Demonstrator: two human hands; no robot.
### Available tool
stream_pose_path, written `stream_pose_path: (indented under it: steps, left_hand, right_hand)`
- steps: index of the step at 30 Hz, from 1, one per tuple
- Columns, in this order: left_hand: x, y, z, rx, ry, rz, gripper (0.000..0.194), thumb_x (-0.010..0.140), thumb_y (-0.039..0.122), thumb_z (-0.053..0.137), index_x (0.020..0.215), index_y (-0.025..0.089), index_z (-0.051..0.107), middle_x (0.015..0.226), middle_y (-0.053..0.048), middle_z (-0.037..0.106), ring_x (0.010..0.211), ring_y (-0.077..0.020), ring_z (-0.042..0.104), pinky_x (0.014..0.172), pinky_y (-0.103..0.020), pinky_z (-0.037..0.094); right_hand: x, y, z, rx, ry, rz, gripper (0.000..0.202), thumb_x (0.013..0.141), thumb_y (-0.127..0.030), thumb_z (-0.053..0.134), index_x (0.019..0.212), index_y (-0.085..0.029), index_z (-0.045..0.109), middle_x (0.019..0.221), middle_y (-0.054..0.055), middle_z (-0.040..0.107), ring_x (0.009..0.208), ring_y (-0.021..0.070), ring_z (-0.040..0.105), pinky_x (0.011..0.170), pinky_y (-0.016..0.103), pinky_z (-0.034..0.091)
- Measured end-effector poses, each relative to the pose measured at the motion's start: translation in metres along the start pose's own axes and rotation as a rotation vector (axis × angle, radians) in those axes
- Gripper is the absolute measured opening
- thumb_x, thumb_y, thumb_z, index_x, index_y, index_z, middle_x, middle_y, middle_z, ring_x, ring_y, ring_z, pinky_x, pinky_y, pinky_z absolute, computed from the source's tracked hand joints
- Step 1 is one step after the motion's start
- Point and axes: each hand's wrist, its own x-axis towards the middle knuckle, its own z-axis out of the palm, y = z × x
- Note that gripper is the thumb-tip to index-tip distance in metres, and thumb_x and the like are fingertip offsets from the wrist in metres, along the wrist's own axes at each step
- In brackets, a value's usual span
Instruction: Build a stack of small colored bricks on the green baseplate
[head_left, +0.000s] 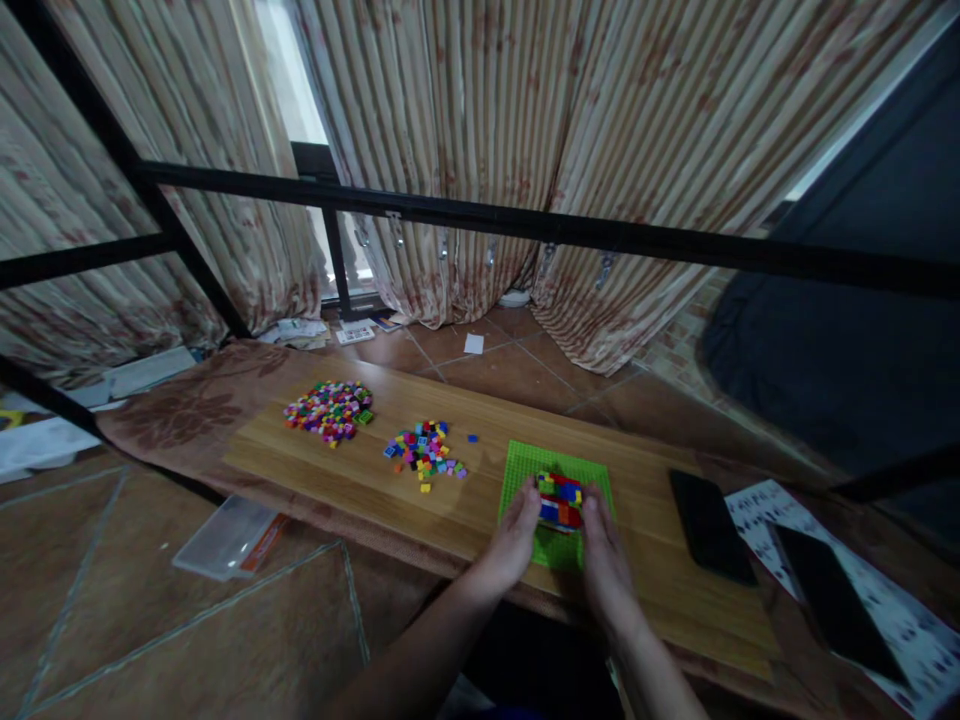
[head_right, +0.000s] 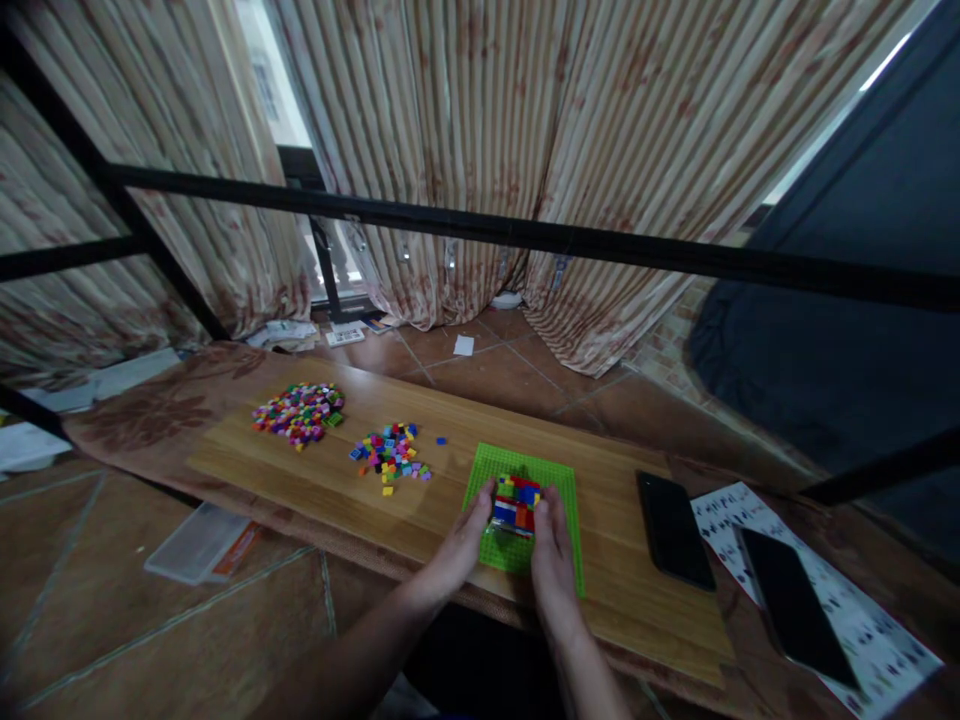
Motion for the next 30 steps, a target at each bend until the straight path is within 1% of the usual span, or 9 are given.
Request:
stream_pose_path:
  steps: [3,8,14,20,23,25,26,27,30]
  left_hand:
    - [-0.001,-0.005,0.01,0.038,-0.002,0.016,0.059,0.092,0.055,0.033,0.139,0.021,0.042,0.15,-0.006,0.034,0.14,-0.0205,0.026,0.118,-0.04,0.019]
    - [-0.001,-0.012,0.018,0.108,-0.038,0.009,0.071,0.089,0.059,0.034,0.146,0.017,0.029,0.155,-0.008,0.019,0.144,-0.0209,0.015,0.119,-0.039,0.012]
    - [0.009,-0.009,0.018,0.096,-0.016,0.041,0.067,0.089,0.059,0.035,0.141,0.018,0.039,0.152,-0.01,0.031,0.141,-0.0235,0.024,0.118,-0.04,0.018]
    - [0.022,-0.003,0.012,0.098,-0.014,0.077,0.064,0.089,0.055,0.037,0.14,0.018,0.04,0.149,-0.01,0.037,0.139,-0.0239,0.029,0.117,-0.04,0.02]
    - [0.011,-0.002,-0.004,0.138,-0.001,0.099,0.062,0.09,0.052,0.039,0.141,0.017,0.038,0.149,-0.01,0.037,0.139,-0.024,0.03,0.116,-0.041,0.022]
    - [-0.002,-0.003,-0.023,0.209,0.044,0.19,0.055,0.089,0.046,0.046,0.137,0.02,0.044,0.143,-0.01,0.044,0.134,-0.024,0.038,0.114,-0.041,0.028]
    - [-0.008,-0.005,-0.035,0.259,0.087,0.244,0.05,0.087,0.041,0.05,0.133,0.021,0.048,0.139,-0.009,0.049,0.13,-0.0238,0.042,0.112,-0.04,0.031]
    - [-0.014,-0.007,-0.047,0.309,0.149,0.276,0.045,0.086,0.036,0.052,0.128,0.021,0.052,0.135,-0.009,0.052,0.125,-0.0235,0.047,0.109,-0.04,0.035]
    - [-0.024,-0.011,-0.086,0.459,0.338,0.259,0.032,0.086,0.025,0.051,0.117,0.02,0.057,0.113,-0.009,0.062,0.107,-0.0216,0.057,0.096,-0.038,0.046]
  right_hand:
    - [-0.002,-0.001,0.01,-0.016,-0.006,0.038,0.071,0.086,-0.064,0.032,0.141,-0.02,0.04,0.147,0.006,0.038,0.136,0.0257,0.034,0.109,0.042,0.032]
    - [-0.008,0.01,0.015,-0.026,-0.016,0.019,0.072,0.087,-0.063,0.032,0.145,-0.02,0.031,0.149,0.006,0.035,0.137,0.0257,0.032,0.109,0.044,0.031]
    - [0.002,0.018,0.012,-0.045,-0.029,0.012,0.073,0.087,-0.065,0.028,0.144,-0.019,0.034,0.149,0.007,0.036,0.136,0.0277,0.034,0.108,0.045,0.031]
    - [0.022,0.017,0.012,0.029,-0.024,-0.009,0.07,0.086,-0.064,0.033,0.139,-0.02,0.042,0.145,0.008,0.042,0.133,0.0281,0.038,0.107,0.044,0.031]
    - [0.018,0.007,0.008,-0.052,0.072,-0.076,0.068,0.089,-0.061,0.032,0.139,-0.015,0.041,0.144,0.013,0.042,0.131,0.0291,0.039,0.107,0.047,0.03]
    - [0.008,-0.006,0.006,-0.175,0.186,-0.203,0.067,0.088,-0.057,0.039,0.138,-0.013,0.042,0.139,0.016,0.046,0.127,0.0303,0.043,0.106,0.049,0.031]
    - [0.002,-0.013,0.007,-0.255,0.226,-0.315,0.064,0.087,-0.054,0.045,0.137,-0.014,0.043,0.137,0.016,0.049,0.125,0.03,0.044,0.105,0.049,0.032]
    - [-0.004,-0.021,0.01,-0.308,0.205,-0.443,0.058,0.087,-0.05,0.048,0.134,-0.016,0.047,0.133,0.014,0.052,0.124,0.0286,0.046,0.105,0.047,0.033]
    - [-0.021,-0.038,0.035,-0.362,-0.096,-0.698,0.033,0.091,-0.039,0.044,0.114,-0.022,0.061,0.118,0.008,0.062,0.112,0.0221,0.055,0.098,0.04,0.042]
